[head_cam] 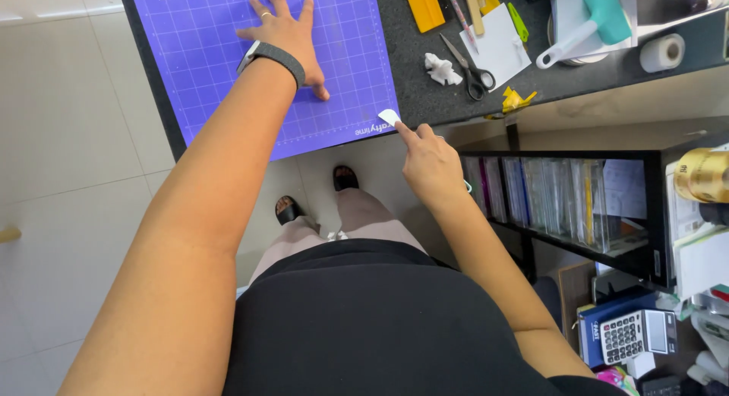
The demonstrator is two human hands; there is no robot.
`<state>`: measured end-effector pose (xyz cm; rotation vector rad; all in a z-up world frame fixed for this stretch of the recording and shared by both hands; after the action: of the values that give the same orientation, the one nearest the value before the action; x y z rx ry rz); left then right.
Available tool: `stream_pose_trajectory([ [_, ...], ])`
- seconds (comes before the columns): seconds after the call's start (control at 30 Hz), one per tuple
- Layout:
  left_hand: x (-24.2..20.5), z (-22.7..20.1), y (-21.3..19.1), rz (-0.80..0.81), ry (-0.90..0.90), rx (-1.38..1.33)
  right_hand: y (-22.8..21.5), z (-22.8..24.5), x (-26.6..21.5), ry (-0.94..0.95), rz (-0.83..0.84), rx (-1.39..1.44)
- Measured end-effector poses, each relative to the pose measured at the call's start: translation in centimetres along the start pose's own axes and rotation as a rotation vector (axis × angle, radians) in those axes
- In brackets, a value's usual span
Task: Assemble a branded box and clean a sticky cutting mat using a wipe
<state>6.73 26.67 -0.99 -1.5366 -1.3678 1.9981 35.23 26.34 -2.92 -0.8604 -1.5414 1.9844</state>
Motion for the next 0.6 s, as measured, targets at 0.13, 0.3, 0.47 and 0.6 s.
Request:
stream_pose_trajectory([
  [0.13,-0.4,0.4,0.1,-0.006,0.041,-0.021,0.1,2.0,3.6,0.068,0.081,-0.151],
  [0.3,-0.6,0.5,-0.5,-0.011,0.063,0.005,-0.2,2.6,4.4,0.043,-0.006,-0.284],
  [0.47,0.9,0.4,0.6,-0.036,0.054,0.041,0.8,3.2,4.7,0.09,0.091,-0.235],
  [0.6,0.3,0.5,0.0,-0.026,0.056,0.051,1.4,2.8,8.3,0.159,0.113,-0.165],
])
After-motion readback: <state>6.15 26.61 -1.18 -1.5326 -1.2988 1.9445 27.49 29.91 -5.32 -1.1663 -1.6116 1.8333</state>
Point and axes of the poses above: each hand's wrist, its own x-axis towards the middle knuckle, its own y-axis out of the palm, z = x × y, the point moved 5 cm from there along x, towards the middle knuckle, and after that the axes turned 1 degree about y, right-handed, at the moved point
